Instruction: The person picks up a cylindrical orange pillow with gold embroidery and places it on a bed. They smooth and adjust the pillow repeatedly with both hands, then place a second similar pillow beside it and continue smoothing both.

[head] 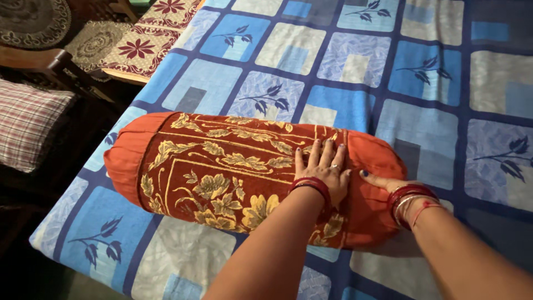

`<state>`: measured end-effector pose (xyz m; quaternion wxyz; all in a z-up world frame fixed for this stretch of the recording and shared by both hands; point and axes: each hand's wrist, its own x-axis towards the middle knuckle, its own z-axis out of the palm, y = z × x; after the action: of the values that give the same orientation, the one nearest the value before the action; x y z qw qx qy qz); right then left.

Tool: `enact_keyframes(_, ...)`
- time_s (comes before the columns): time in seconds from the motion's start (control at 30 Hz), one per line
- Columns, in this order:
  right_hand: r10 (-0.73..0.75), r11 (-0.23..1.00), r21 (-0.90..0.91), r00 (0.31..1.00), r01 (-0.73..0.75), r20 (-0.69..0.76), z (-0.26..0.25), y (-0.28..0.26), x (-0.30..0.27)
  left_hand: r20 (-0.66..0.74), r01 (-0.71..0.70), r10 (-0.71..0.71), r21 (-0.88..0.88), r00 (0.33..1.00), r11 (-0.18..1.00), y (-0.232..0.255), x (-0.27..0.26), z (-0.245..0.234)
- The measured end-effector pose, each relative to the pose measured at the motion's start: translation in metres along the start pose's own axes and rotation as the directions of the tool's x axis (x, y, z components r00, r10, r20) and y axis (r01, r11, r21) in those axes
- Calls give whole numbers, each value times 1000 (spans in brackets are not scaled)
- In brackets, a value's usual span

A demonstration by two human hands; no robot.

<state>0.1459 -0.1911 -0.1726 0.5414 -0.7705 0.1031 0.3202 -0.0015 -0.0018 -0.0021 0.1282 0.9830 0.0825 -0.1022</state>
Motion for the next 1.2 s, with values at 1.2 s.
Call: enact_keyframes(1.2, -854, 394, -877, 463, 277, -237, 307, -135, -143, -309, -58, 65, 29, 949, 998, -279, -33, -89)
